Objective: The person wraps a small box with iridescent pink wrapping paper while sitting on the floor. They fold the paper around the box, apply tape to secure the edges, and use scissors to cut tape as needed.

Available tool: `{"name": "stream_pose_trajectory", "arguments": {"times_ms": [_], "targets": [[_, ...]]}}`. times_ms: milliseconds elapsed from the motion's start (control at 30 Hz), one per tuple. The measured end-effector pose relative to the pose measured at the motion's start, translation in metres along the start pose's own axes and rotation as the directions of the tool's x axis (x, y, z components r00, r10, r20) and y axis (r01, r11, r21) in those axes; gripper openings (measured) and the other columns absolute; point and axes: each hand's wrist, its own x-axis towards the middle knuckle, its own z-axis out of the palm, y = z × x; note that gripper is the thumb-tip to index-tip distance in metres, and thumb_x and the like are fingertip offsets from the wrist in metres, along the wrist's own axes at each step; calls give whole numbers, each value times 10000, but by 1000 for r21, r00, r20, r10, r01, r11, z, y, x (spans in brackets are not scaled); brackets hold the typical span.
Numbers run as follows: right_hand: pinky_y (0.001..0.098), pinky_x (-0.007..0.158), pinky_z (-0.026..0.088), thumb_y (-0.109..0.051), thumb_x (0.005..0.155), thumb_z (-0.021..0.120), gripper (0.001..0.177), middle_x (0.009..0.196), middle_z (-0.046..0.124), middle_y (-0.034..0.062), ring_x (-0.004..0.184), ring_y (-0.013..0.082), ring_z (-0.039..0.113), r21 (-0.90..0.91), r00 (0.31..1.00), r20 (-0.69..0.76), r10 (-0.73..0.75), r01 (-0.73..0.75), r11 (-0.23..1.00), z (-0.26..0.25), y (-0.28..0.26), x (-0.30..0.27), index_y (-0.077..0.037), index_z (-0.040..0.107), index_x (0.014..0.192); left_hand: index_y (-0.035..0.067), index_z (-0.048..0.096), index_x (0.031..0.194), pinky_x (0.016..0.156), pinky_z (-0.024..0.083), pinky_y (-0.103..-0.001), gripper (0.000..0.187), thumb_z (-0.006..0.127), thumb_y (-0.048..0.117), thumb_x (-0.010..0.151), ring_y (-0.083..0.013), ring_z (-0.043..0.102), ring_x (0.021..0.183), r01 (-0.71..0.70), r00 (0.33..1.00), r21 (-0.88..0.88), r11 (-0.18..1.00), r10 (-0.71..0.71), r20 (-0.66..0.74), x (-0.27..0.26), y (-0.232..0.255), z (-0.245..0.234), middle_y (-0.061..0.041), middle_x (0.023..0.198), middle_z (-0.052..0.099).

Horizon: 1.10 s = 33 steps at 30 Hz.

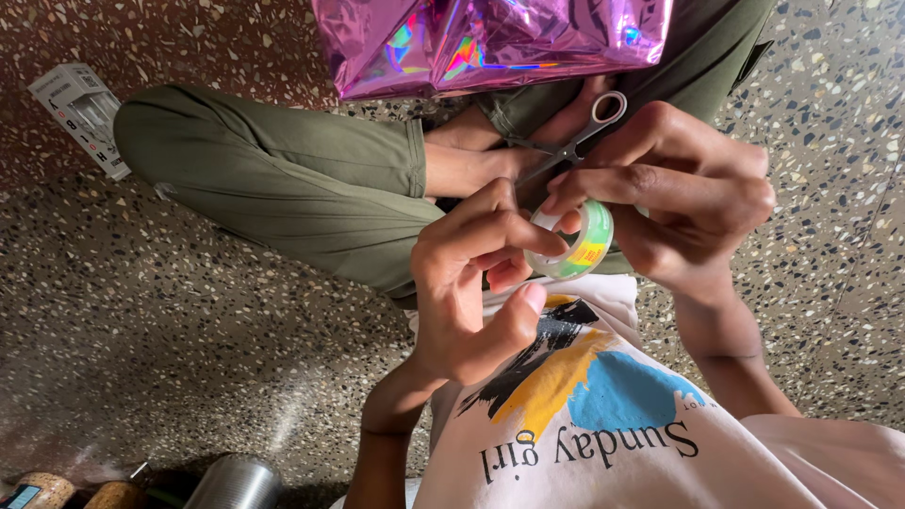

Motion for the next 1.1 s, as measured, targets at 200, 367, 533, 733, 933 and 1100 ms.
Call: {"name": "stream_pose_trajectory", "arguments": {"times_ms": [200,367,533,733,933,1100], "targets": [[279,660,616,241,757,616,294,889,673,160,784,217,744,-126,999,9,-36,37,991,3,-5,-5,67,739,959,-37,668,924,577,276,-200,127,608,0,819,-29,351,652,-11,999,43,999,12,-39,2,-5,3,-13,884,449],[256,652,559,170,758,692,299,905,677,112,778,171,697,-101,1000,-3,-25,24,995,3,-2,-6,10,760,1002,-41,671,933,576,263,-192,147,592,-31,810,-26,339,679,-54,997,68,996,58,-56,2,-9,1,-1,861,433],[249,565,504,116,594,576,424,811,665,97,683,152,646,-60,1000,7,-3,3,998,3,5,-4,-12,767,950,-52,656,939,626,311,-215,101,579,-86,884,-58,403,729,-101,992,14,995,102,-80,3,-13,5,-13,879,457],[254,588,494,138,630,611,410,847,663,98,701,157,638,-90,1000,-16,-27,26,996,5,7,-9,-5,771,980,-49,627,969,641,343,-203,143,601,-24,830,-42,425,749,-89,994,10,996,89,-57,0,-6,2,-11,955,486],[254,661,526,181,777,684,369,909,677,96,762,149,681,-173,999,-18,-41,37,984,8,9,-16,-20,786,1070,-41,609,977,611,319,-179,140,615,-23,838,-24,416,738,-41,995,-53,998,36,-90,-2,-12,3,-26,1005,510],[262,646,528,170,745,641,366,908,671,108,740,158,674,-103,999,-7,-43,42,994,8,12,-15,-5,774,1037,-63,640,924,656,319,-191,64,581,-88,911,-23,440,752,-85,984,-37,996,78,-160,-1,-18,9,-24,956,494]]}}
